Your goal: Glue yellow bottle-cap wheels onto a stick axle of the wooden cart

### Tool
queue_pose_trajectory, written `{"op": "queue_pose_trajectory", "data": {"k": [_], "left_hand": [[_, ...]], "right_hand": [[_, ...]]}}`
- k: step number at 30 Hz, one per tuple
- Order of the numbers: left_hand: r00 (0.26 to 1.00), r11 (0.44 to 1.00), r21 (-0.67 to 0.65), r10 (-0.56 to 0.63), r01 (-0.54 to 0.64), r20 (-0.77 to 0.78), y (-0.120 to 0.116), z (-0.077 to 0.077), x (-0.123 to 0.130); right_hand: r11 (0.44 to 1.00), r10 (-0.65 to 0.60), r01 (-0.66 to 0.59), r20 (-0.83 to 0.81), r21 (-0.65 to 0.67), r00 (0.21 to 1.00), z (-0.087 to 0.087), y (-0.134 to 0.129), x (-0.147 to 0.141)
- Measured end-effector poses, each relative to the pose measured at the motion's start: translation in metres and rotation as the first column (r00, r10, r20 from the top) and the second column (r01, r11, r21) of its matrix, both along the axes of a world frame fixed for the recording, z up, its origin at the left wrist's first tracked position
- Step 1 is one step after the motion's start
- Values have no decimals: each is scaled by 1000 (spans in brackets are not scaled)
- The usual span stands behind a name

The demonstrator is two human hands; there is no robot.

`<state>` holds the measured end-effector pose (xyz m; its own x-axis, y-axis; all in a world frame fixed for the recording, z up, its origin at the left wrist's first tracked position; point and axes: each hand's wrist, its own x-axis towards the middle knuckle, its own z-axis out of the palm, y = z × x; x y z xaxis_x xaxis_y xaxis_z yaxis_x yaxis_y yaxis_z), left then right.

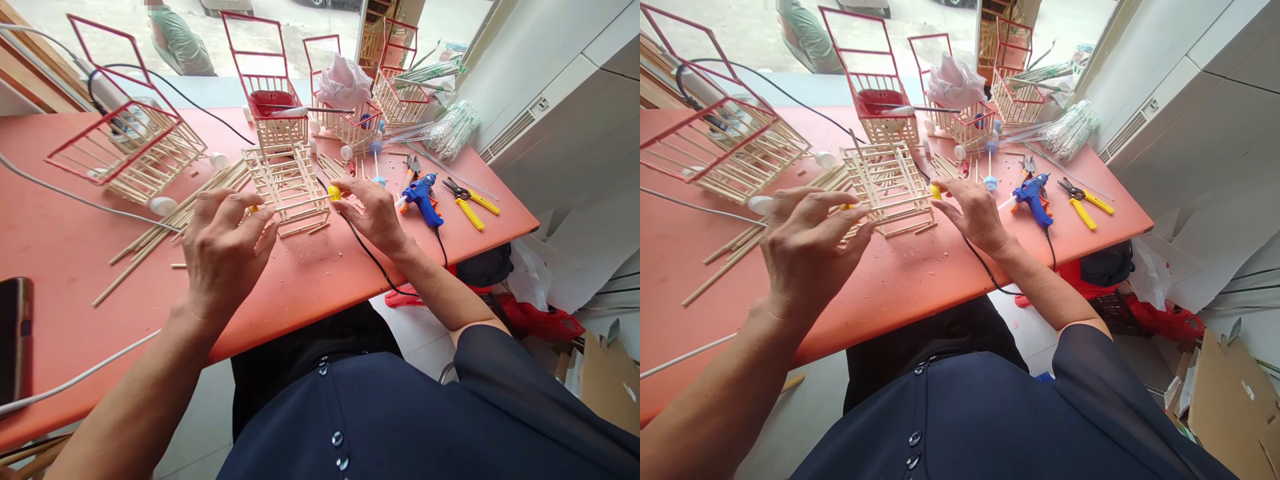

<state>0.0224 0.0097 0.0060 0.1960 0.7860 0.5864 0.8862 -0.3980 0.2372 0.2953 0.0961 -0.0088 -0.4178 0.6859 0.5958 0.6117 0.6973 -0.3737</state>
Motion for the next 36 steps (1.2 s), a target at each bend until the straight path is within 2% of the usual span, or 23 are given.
{"op": "queue_pose_trajectory", "data": {"k": [9, 15, 17, 26, 32, 36], "left_hand": [[1000, 998, 57, -5, 6, -26, 2, -2, 0], [1000, 1000, 11, 8, -8, -3, 2, 3, 3], [1000, 1000, 3, 18, -18, 0, 1, 4, 4], [999, 1000, 20, 16, -15, -51, 2, 4, 3], [997, 996, 83, -32, 38, -75, 7, 4, 4], [995, 996, 76, -48, 54, -83, 10, 7, 3]], "right_hand": [[999, -16, 17, 12, -27, 1000, 1, -2, -1], [989, -46, 35, 74, 144, 996, 5, -6, -2], [985, -66, 48, 107, 164, 992, 8, -7, -4], [994, -27, -1, 257, 107, 966, 29, -1, -16], [998, -11, -5, 271, 57, 962, 29, 2, -18], [1000, 5, -14, 292, 28, 956, 32, 1, -21]]}}
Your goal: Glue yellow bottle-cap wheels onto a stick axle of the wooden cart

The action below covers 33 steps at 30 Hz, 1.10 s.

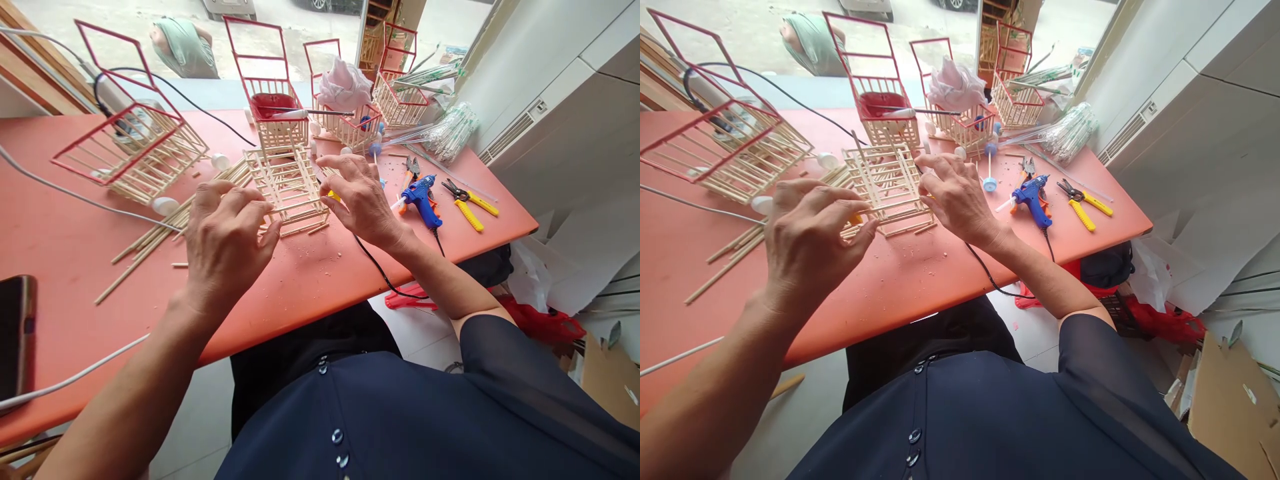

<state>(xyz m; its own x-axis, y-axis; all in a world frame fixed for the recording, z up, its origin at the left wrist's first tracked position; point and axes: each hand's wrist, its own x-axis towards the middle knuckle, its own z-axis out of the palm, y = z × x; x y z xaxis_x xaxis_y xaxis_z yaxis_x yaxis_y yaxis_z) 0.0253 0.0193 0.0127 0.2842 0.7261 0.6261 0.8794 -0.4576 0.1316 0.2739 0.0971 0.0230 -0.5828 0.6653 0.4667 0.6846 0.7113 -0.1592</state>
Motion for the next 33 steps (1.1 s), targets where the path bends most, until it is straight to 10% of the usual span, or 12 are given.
{"op": "queue_pose_trajectory", "data": {"k": [33], "left_hand": [[999, 996, -87, 12, -9, 31, 9, 7, -1]], "right_hand": [[997, -78, 78, 71, 7, 994, -3, 1, -12]]}}
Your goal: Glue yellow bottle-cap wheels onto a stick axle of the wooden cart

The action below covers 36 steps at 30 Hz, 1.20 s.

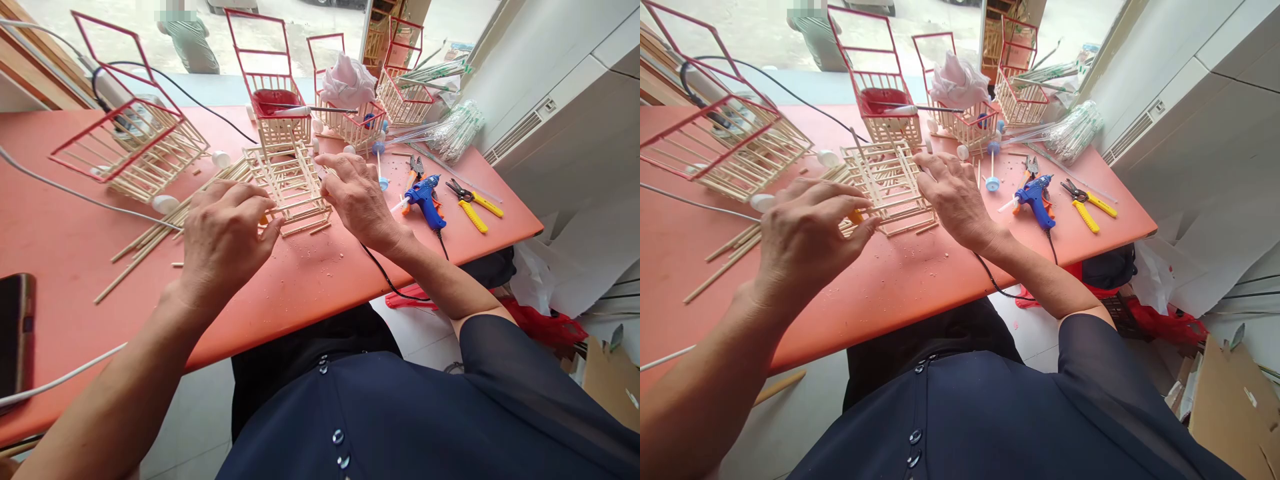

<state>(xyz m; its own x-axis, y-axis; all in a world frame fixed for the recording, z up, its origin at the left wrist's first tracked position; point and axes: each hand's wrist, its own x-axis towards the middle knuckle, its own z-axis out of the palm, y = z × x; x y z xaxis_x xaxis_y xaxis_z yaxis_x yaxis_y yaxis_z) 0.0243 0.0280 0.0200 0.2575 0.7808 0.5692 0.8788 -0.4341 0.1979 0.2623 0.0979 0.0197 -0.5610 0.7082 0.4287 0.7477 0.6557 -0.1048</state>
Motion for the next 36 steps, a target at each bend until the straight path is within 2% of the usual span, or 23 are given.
{"op": "queue_pose_trajectory", "data": {"k": [4, 10, 16, 20, 25, 36], "left_hand": [[1000, 1000, -23, 10, -10, 2, 0, 1, 0], [999, 999, -35, 31, -32, -27, 0, 4, 2], [999, 998, -63, 24, -22, 31, -2, 5, 3], [999, 996, -83, 15, -10, 51, -4, 7, 3], [998, 987, -148, 63, -58, 27, -4, 10, 5], [999, 997, -59, 54, -54, -2, -4, 6, 4]], "right_hand": [[1000, -14, 15, 8, -17, 1000, 2, -1, -2], [999, 26, -27, -35, -38, 999, 3, -1, 0], [996, 65, -72, -100, -58, 993, 6, -2, 12], [994, 67, -76, -126, -73, 990, 2, 0, 18], [995, 59, -68, -127, -67, 990, -3, 1, 12], [996, 68, -73, -115, -45, 991, -4, 4, 7]]}}
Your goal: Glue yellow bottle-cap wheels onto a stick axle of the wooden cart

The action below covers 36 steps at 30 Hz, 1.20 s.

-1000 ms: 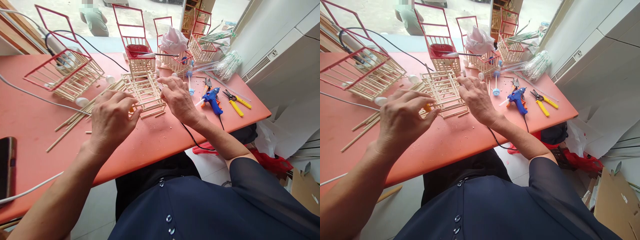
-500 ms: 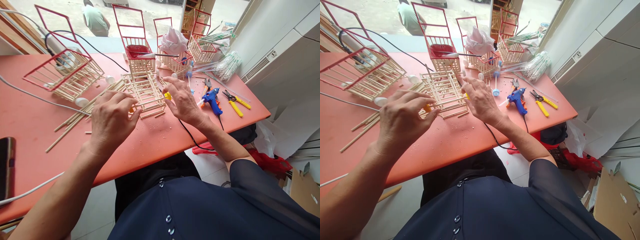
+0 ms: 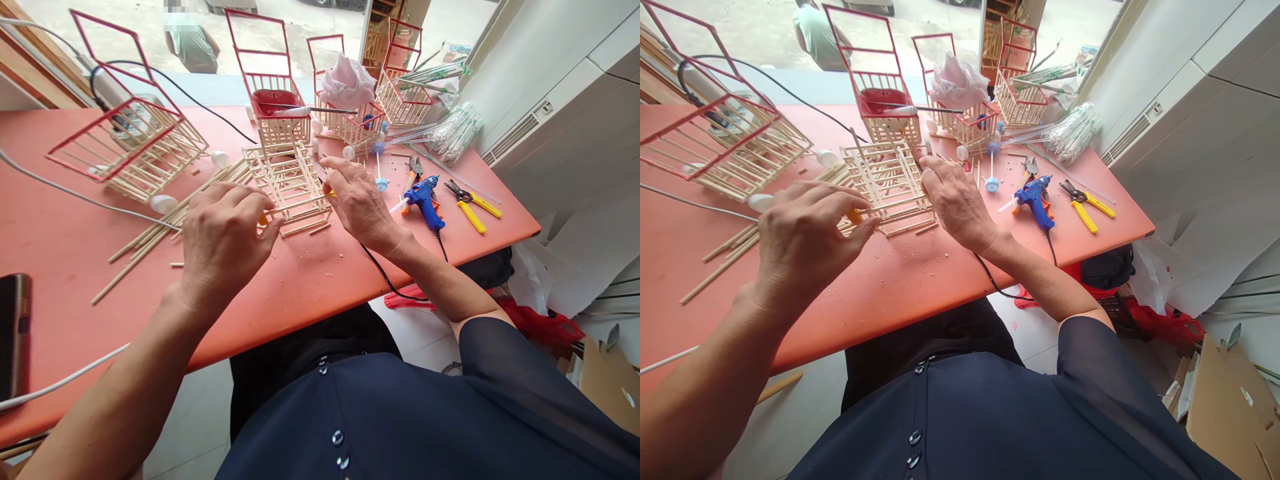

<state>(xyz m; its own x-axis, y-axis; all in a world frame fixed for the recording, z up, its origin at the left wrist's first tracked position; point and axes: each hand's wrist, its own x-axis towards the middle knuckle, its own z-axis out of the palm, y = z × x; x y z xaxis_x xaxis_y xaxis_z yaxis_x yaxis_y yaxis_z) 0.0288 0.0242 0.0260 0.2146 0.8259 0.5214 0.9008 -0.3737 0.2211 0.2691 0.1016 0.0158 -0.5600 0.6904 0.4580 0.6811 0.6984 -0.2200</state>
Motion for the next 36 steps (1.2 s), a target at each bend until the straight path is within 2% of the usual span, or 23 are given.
{"op": "queue_pose_trajectory", "data": {"k": [3, 10, 23, 29, 36], "left_hand": [[1000, 1000, -8, -2, 2, -9, 0, 2, 1], [998, 990, -128, 62, -61, 3, 1, 4, 3], [999, 999, -30, 29, -30, -30, -1, 1, 1], [997, 993, -90, 71, -73, -26, -4, 3, 4], [1000, 1000, -19, 4, -4, 3, -13, 1, 3]], "right_hand": [[1000, 10, -10, 9, -1, 1000, 0, 0, -1], [1000, 14, -14, -3, -18, 1000, 0, -1, -3], [999, 35, -36, -12, -25, 999, 4, -3, -5], [999, 45, -44, 14, -24, 999, 7, -4, -4], [999, 38, -38, 26, 4, 999, 6, -3, -2]]}}
